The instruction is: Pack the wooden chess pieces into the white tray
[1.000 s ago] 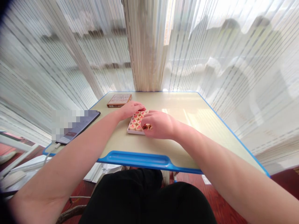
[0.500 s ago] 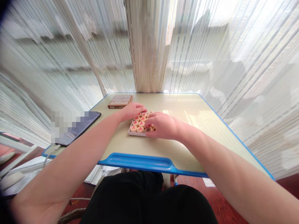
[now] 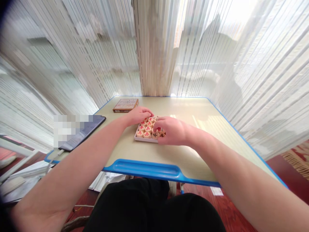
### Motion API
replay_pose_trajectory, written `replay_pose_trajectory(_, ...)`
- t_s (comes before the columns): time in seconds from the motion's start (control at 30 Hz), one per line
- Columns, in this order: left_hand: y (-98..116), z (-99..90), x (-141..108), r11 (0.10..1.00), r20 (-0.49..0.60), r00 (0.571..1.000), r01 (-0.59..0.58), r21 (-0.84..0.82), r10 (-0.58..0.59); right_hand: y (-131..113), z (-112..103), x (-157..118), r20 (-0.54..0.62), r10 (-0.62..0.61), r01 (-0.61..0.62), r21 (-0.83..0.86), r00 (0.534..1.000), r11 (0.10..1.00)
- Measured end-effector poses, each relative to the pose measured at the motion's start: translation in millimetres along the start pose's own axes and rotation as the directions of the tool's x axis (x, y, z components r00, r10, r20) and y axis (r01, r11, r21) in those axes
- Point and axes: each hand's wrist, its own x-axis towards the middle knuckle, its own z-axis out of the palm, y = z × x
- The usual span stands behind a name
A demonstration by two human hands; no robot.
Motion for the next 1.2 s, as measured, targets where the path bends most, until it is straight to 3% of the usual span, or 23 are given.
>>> replay_pose_trajectory(0.43,-1.0,-0.8,0.8,0.999,0.029,0.999,0.023,-0.034,-0.022,-4.2,1.9,4.3,0.084,0.156,-0.154,-0.038,0.984,0.987)
replay_pose_trajectory(0.83,-1.7,0.5,1.3,1.000,0.023,1.000,0.019,0.003,-0.019,1.6,-3.0,-4.3,0.041,-0.117,0.114,0.067,0.992,0.991)
replay_pose_trajectory(1.2,0.2,0.6,0.7,1.000,0.028,0.999,0.027,0.016,-0.027,-0.9,-2.9,-3.4,0.085,-0.141,0.139,0.031,0.986,0.990)
